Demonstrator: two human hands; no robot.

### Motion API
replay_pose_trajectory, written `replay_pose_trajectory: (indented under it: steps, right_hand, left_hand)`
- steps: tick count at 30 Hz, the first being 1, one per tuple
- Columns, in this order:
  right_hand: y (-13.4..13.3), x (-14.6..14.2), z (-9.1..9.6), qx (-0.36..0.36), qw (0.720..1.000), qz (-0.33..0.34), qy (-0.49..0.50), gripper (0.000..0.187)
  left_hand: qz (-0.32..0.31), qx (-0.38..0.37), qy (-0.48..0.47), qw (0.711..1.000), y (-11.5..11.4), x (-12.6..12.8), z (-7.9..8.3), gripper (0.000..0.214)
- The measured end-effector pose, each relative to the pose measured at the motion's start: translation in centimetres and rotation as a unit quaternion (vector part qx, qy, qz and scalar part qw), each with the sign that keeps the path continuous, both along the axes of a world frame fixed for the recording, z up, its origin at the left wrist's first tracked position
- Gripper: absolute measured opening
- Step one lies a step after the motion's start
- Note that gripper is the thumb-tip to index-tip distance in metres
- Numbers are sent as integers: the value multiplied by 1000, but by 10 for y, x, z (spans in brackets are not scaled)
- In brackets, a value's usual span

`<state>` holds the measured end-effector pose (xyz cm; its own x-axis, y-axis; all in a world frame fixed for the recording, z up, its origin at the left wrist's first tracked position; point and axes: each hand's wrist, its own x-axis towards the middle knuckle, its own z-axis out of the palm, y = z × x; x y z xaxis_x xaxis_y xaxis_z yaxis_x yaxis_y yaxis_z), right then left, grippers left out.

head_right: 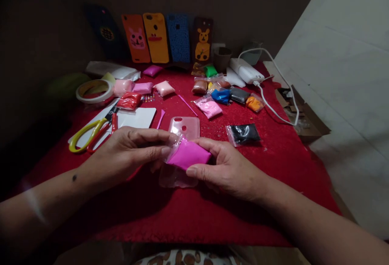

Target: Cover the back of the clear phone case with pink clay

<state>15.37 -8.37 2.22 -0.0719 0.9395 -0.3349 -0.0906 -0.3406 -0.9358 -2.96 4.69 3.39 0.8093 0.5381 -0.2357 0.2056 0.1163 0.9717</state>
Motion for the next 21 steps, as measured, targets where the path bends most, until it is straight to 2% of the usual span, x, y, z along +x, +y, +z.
replay_pose_trajectory:
  steps: [4,9,11,13,16,18,21]
  right_hand:
    - [3,1,0,4,1000,-11,-1,48]
    - [2,3,-1,11,998,-39,50,46]
    - [2,2,-1,17,995,-53,89,57]
    - [1,0,-3,23,991,-54,123,67]
    - [1,-4,-4,38,986,-61,149,65]
    - [2,-5,-5,41,985,-79,147,66]
    - [1,-5,-6,26,984,-86,155,70]
  left_hand:
    - [-21,26,15,999,3,0,-4,24]
    - [-86,13,9,996,4,-3,0,39]
    - [-111,-6,-6,994,0,-4,3,40]
    - [-131,-60,-25,989,-5,-4,6,34]
    - [-145,-159,-54,975,-12,-3,6,28]
    - [-144,-165,-73,973,-15,-2,5,31]
    - [-145,-128,-73,978,-16,-3,1,52]
